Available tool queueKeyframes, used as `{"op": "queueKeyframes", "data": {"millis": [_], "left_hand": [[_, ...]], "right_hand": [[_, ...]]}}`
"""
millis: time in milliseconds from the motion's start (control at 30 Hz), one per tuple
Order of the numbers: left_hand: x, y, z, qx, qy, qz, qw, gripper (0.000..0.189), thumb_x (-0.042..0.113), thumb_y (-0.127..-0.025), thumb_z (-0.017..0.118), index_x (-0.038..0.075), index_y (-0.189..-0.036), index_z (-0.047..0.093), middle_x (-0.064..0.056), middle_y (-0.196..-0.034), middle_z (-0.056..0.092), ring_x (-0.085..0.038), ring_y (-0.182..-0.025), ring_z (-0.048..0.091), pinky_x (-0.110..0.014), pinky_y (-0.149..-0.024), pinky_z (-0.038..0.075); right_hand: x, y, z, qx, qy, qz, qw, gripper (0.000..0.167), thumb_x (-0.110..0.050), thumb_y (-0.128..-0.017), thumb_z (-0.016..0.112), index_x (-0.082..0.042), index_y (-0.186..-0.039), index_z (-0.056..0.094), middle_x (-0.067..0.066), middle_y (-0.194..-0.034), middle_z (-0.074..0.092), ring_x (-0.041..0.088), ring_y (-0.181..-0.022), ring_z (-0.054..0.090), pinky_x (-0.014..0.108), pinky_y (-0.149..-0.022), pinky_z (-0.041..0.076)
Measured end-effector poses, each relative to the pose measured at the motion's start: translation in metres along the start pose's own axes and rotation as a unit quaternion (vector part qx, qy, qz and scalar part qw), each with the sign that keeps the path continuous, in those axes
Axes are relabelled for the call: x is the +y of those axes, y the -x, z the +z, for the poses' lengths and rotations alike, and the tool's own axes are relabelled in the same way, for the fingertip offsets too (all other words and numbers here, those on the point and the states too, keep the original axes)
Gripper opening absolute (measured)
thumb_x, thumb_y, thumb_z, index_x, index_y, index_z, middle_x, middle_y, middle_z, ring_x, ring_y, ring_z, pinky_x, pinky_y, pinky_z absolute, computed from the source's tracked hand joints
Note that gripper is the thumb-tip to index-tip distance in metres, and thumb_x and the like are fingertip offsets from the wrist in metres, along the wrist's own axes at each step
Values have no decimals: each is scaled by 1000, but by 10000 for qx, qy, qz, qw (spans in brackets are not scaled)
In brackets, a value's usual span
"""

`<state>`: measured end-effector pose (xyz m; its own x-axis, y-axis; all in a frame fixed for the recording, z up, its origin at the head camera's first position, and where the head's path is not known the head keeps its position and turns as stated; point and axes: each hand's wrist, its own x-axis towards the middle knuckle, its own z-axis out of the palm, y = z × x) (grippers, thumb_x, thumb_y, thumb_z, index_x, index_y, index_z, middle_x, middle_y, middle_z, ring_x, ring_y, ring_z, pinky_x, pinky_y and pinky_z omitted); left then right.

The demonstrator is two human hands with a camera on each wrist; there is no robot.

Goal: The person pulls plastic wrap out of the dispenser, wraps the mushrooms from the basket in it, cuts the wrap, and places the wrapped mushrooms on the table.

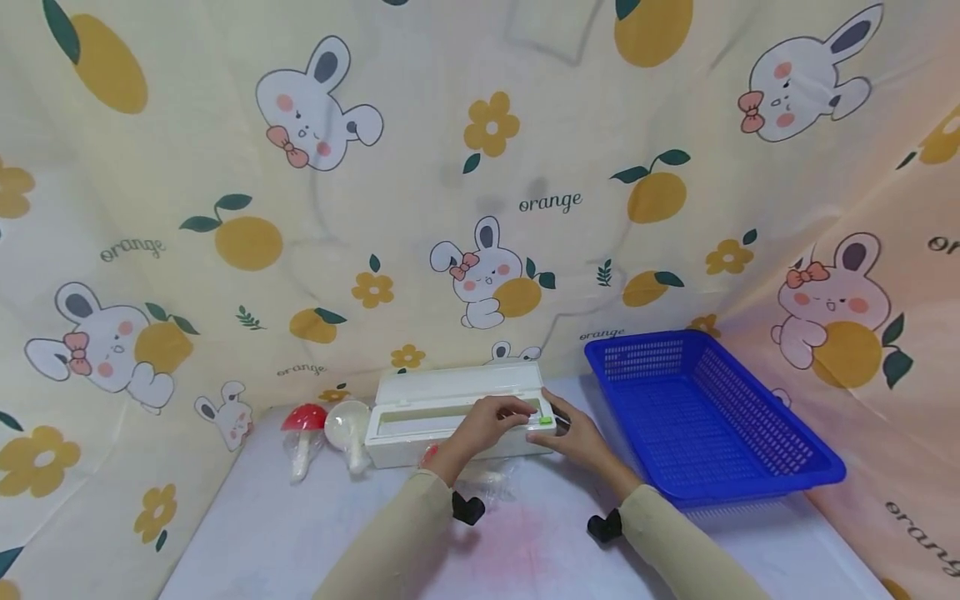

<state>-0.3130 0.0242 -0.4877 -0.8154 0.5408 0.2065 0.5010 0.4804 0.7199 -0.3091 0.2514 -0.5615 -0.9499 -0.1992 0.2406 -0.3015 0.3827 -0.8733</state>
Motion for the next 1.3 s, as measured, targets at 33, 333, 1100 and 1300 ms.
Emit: {"op": "queueKeyframes", "data": {"millis": [33,333,1100,1300], "left_hand": [[1,-1,3,56,46,-52,10000,23,18,-104,71,12,-125,80,2,-120,79,-7,-97,68,-22,-87,55],[2,-9,21,549,-76,-777,9954,18,36,-99,77,26,-112,86,14,-104,79,1,-83,61,-22,-73,50],[5,-13,33,993,-427,-1433,9838,19,50,-86,88,35,-97,87,25,-90,76,-5,-94,70,-29,-77,49],[5,-13,30,868,-455,-1438,9847,19,49,-89,86,34,-99,87,23,-90,76,-1,-87,66,-25,-73,47]], "right_hand": [[1,0,0,-8,-56,-62,10000,98,-23,-88,91,-9,-168,35,24,-169,36,49,-147,46,47,-110,53],[3,-1,0,17,-146,-138,9998,97,-20,-87,92,-8,-166,38,25,-167,39,50,-145,49,48,-107,54],[4,-2,-2,-41,4,-70,10000,99,-26,-87,93,-10,-167,37,24,-167,40,49,-147,47,51,-107,55],[4,-3,-3,-48,33,-81,10000,99,-27,-87,93,-9,-167,38,24,-167,39,49,-147,47,50,-107,55]]}}
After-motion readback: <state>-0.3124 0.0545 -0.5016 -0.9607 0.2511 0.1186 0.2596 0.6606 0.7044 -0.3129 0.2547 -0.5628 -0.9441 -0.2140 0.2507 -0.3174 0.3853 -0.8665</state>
